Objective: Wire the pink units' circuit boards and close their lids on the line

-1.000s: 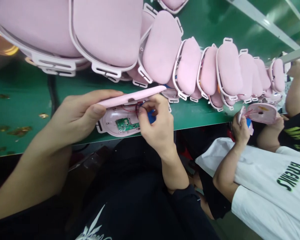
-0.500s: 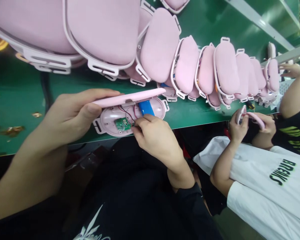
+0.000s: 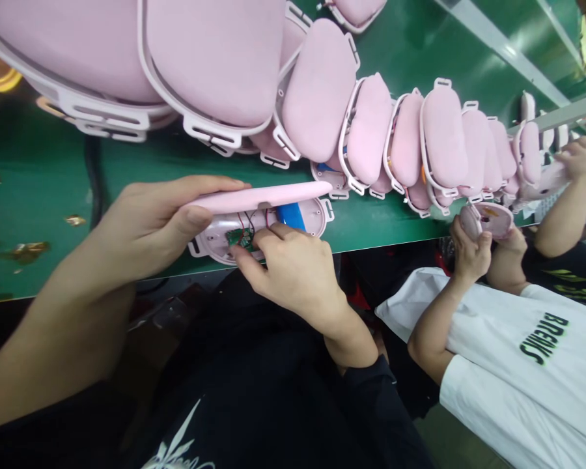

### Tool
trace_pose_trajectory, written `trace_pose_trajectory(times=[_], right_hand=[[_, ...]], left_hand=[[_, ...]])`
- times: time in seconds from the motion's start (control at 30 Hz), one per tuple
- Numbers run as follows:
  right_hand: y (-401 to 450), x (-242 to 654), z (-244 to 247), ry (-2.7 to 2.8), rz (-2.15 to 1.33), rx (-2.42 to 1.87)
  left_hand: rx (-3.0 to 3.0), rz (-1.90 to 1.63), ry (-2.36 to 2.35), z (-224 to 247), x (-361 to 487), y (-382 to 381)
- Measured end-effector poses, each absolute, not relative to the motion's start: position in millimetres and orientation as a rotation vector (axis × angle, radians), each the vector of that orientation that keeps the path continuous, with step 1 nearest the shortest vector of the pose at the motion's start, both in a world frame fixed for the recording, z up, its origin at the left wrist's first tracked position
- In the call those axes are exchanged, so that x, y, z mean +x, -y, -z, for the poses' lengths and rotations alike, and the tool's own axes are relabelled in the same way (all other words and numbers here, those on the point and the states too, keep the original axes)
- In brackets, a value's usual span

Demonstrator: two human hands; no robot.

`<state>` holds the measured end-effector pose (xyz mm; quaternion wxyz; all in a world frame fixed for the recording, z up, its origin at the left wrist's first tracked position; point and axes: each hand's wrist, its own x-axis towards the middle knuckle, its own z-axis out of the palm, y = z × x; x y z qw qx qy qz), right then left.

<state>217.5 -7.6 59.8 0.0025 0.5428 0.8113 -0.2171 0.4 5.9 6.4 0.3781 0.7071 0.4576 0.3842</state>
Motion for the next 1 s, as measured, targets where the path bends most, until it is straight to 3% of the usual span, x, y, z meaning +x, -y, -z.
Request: trace_pose_trajectory(times=[0.33,0.67,1.0], right_hand=[[21,195,-48,-2.396,0.480,1.865],[15,190,-49,-2.333,0.736,1.814],[25,181,-53,-2.252,0.533,1.916]], left_hand=[[1.741,-0.954,-1.208,-5,1,-5],[1.776,-0.979,-1.159,-3,1,-5],[1.774,-1.019,-1.122,-4,-1,-3]])
